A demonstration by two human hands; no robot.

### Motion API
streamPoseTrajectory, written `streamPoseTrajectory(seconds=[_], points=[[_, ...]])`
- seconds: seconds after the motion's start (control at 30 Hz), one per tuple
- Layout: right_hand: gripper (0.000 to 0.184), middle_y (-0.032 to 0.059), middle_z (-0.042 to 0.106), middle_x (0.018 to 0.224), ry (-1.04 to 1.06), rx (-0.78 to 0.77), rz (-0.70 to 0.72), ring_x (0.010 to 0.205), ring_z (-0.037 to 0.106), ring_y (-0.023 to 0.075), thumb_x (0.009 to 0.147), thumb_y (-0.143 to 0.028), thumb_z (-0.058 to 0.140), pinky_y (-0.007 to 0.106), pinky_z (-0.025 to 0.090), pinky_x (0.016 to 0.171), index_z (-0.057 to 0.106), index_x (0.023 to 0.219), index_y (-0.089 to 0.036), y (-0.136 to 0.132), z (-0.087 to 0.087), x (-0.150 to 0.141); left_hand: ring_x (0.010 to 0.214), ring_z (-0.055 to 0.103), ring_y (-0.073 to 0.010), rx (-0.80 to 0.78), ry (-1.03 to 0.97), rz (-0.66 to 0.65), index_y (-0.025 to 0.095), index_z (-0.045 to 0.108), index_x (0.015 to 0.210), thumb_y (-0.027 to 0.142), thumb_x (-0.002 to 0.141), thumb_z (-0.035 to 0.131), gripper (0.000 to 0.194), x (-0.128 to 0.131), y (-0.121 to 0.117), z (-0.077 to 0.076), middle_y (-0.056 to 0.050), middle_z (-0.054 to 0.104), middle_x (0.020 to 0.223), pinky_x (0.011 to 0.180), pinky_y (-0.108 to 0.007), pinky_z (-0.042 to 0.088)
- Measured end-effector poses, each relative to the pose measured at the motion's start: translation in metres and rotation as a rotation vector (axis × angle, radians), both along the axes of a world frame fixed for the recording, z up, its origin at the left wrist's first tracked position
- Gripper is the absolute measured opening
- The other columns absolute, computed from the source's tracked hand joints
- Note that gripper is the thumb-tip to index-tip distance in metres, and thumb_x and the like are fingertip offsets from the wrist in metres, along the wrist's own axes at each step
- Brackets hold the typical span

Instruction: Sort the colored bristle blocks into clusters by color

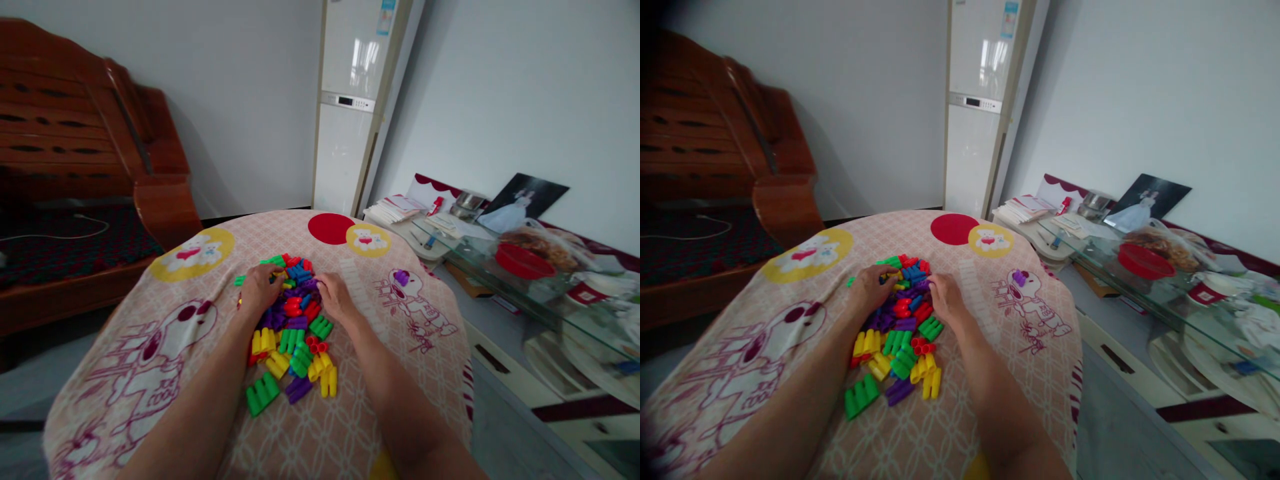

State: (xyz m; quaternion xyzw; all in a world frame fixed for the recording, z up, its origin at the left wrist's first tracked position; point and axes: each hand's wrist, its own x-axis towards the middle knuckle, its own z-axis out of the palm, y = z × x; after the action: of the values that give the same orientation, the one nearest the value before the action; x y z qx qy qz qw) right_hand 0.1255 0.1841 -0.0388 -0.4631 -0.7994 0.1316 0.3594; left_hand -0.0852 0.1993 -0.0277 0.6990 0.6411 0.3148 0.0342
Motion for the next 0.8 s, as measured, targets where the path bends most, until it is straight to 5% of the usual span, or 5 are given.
streamPoseTrajectory(seconds=[0.13,0.37,0.5,0.6,0.8], points=[[0.026,0.0084,0.069,0.097,0.157,-0.022,-0.079,0.091,0.063,0.0197,0.095,-0.026,0.041,0.031,0.048,0.086,0.064,0.103,-0.017,0.001,0.007,0.016,0.112,0.064,-0.0259,-0.014,-0.004,-0.017,0.018,0.074,0.105,0.031,0.086,0.054,0.031,-0.001,0.001,0.000,-0.009,0.073,0.115,0.103,-0.038,0.048],[0.027,0.0009,0.066,0.070,0.453,-0.308,-0.291,0.058,0.063,0.0150,0.088,-0.035,0.046,0.022,0.047,0.051,0.065,0.090,-0.016,0.007,0.013,0.068,0.111,0.065,-0.0258,-0.015,-0.010,-0.020,0.021,0.074,0.104,0.032,0.085,0.053,0.030,-0.003,0.004,-0.003,-0.007,0.074,0.113,0.101,-0.038,0.050],[0.022,-0.0012,0.063,0.061,0.339,-0.353,-0.419,0.048,0.057,0.0124,0.084,-0.031,0.050,0.021,0.041,0.045,0.065,0.076,-0.017,0.006,0.011,0.085,0.111,0.065,-0.0261,-0.012,-0.008,-0.027,0.020,0.074,0.104,0.033,0.085,0.053,0.031,-0.004,0.004,-0.003,-0.008,0.074,0.113,0.102,-0.038,0.049],[0.029,-0.0001,0.066,0.063,0.266,-0.384,-0.384,0.049,0.059,0.0130,0.086,-0.037,0.049,0.022,0.042,0.047,0.068,0.075,-0.017,0.003,0.014,0.085,0.111,0.065,-0.0256,-0.007,-0.008,-0.018,0.022,0.074,0.103,0.033,0.085,0.054,0.030,-0.004,0.004,-0.004,-0.007,0.074,0.112,0.100,-0.037,0.050],[0.028,0.0106,0.074,0.085,-0.223,-0.238,-0.452,0.085,0.069,0.0237,0.078,-0.046,0.070,0.030,0.047,0.074,0.074,0.082,-0.019,-0.004,0.021,0.062,0.110,0.065,-0.0256,-0.010,-0.010,-0.013,0.020,0.074,0.105,0.032,0.086,0.053,0.031,-0.003,0.003,-0.003,-0.008,0.074,0.113,0.100,-0.038,0.050]])
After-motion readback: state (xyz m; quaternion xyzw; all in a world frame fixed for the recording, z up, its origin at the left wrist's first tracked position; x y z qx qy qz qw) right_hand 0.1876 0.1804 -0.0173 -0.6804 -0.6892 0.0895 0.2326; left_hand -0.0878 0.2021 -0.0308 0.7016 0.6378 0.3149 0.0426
